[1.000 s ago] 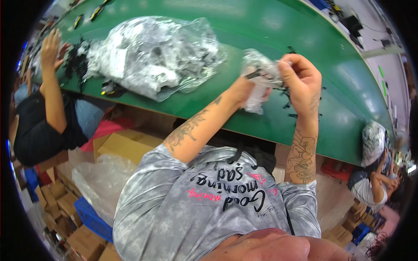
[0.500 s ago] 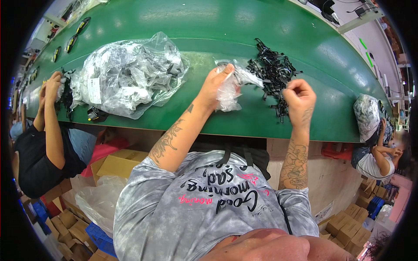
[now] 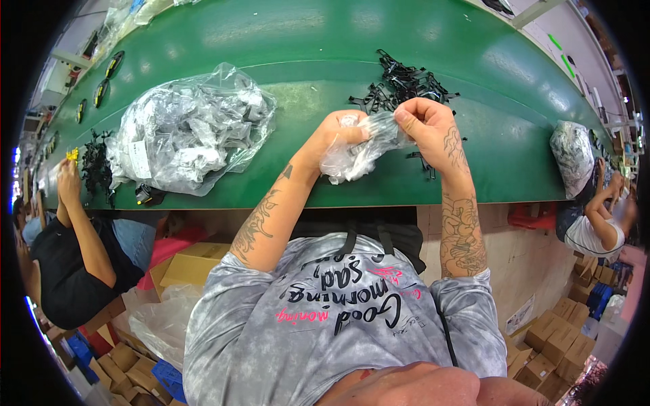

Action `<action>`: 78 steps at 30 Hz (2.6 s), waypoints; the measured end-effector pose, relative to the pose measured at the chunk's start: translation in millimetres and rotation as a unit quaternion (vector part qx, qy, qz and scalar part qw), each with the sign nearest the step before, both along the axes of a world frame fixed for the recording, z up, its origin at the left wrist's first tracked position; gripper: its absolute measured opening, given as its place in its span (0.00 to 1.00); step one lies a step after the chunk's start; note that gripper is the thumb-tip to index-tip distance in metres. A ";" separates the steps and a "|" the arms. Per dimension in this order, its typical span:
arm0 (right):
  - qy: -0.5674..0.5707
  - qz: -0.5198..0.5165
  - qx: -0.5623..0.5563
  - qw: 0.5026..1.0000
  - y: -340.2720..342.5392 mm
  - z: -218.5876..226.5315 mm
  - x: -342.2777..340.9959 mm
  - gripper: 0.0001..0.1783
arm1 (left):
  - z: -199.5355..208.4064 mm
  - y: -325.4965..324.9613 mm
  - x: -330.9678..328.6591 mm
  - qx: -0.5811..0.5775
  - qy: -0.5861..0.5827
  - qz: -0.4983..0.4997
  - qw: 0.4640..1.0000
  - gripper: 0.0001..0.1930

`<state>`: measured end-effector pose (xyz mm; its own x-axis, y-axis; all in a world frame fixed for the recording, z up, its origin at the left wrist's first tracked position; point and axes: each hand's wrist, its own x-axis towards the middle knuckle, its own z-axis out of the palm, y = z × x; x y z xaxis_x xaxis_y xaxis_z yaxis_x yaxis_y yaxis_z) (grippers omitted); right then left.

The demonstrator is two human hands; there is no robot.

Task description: Assembling small plastic parts onto computer mice and organizing components at a factory workbench.

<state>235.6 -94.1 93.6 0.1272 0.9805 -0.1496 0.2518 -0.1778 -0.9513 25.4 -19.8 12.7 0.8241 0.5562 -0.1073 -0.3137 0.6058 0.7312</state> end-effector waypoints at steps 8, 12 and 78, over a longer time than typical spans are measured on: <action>-0.011 -0.134 0.126 0.983 -2.0 -13.1 11.5 0.09 | 11.1 -6.2 3.7 -0.031 -0.035 -0.044 0.998 0.17; 0.047 -0.177 0.116 0.976 1.6 5.6 22.4 0.08 | 4.0 -3.0 4.1 -0.075 -0.058 -0.050 0.994 0.16; -0.355 0.131 0.342 0.860 75.9 -12.7 -188.9 0.12 | -12.9 8.3 6.7 -0.115 -0.068 0.082 0.988 0.19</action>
